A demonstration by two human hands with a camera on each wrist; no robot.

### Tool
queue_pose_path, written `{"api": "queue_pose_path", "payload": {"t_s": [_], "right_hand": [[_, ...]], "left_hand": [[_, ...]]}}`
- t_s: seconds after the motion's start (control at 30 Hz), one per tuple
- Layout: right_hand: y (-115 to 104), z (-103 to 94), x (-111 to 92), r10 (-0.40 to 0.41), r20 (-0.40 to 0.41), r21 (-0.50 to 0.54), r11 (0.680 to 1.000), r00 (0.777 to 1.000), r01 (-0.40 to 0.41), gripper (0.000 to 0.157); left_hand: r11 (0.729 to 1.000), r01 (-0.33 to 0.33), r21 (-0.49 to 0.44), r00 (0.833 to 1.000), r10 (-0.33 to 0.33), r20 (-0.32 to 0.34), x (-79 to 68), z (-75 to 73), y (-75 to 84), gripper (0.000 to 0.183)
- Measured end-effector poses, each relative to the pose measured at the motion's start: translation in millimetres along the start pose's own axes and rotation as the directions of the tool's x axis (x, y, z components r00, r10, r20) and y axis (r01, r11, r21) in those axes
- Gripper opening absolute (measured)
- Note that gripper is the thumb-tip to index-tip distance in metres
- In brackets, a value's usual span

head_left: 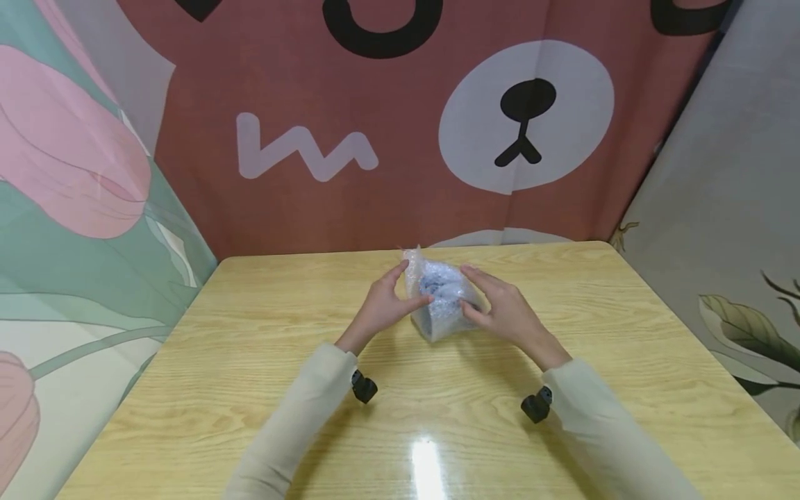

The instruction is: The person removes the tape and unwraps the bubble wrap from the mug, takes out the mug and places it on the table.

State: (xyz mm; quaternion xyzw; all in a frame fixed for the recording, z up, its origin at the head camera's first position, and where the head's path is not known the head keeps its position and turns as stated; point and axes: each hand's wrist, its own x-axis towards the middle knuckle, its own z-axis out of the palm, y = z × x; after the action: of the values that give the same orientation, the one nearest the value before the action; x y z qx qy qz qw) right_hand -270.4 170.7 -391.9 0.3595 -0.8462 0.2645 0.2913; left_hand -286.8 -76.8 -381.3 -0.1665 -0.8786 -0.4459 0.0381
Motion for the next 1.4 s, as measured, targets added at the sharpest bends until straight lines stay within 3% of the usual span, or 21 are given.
{"api": "queue_pose_path", "payload": {"t_s": [0.2,0.53,0.9,1.23,1.4], "right_hand": [[1,1.9,0,-0.066,0.007,-0.057,0.996,0.998,0.067,0.055],[-1,-1.6,3,-0.083,0.044,-0.119,0.989,0.996,0.087,0.045],[-2,-1.0,6,-0.065,0.094,-0.176,0.981,0.993,0.081,0.036],[0,2.7,7,-0.145,0.071,-0.218,0.963,0.987,0.157,0.031],[3,1.5,6,-0.180,0.059,-0.231,0.955,0.982,0.189,0.031]], "left_hand": [[0.999,0.044,-0.010,0.998,-0.043,0.053,-4.8,8.1,-1.6,0.096],[0.997,0.056,-0.058,0.994,-0.050,0.101,-6.1,18.9,2.4,0.098],[0.995,0.065,-0.077,0.994,-0.058,0.095,0.6,24.2,-4.7,0.097],[0.987,0.043,-0.155,0.997,-0.032,0.074,-2.1,25.3,-3.5,0.093],[0.993,0.042,-0.107,0.999,-0.039,0.032,-5.3,28.2,3.2,0.095]]}}
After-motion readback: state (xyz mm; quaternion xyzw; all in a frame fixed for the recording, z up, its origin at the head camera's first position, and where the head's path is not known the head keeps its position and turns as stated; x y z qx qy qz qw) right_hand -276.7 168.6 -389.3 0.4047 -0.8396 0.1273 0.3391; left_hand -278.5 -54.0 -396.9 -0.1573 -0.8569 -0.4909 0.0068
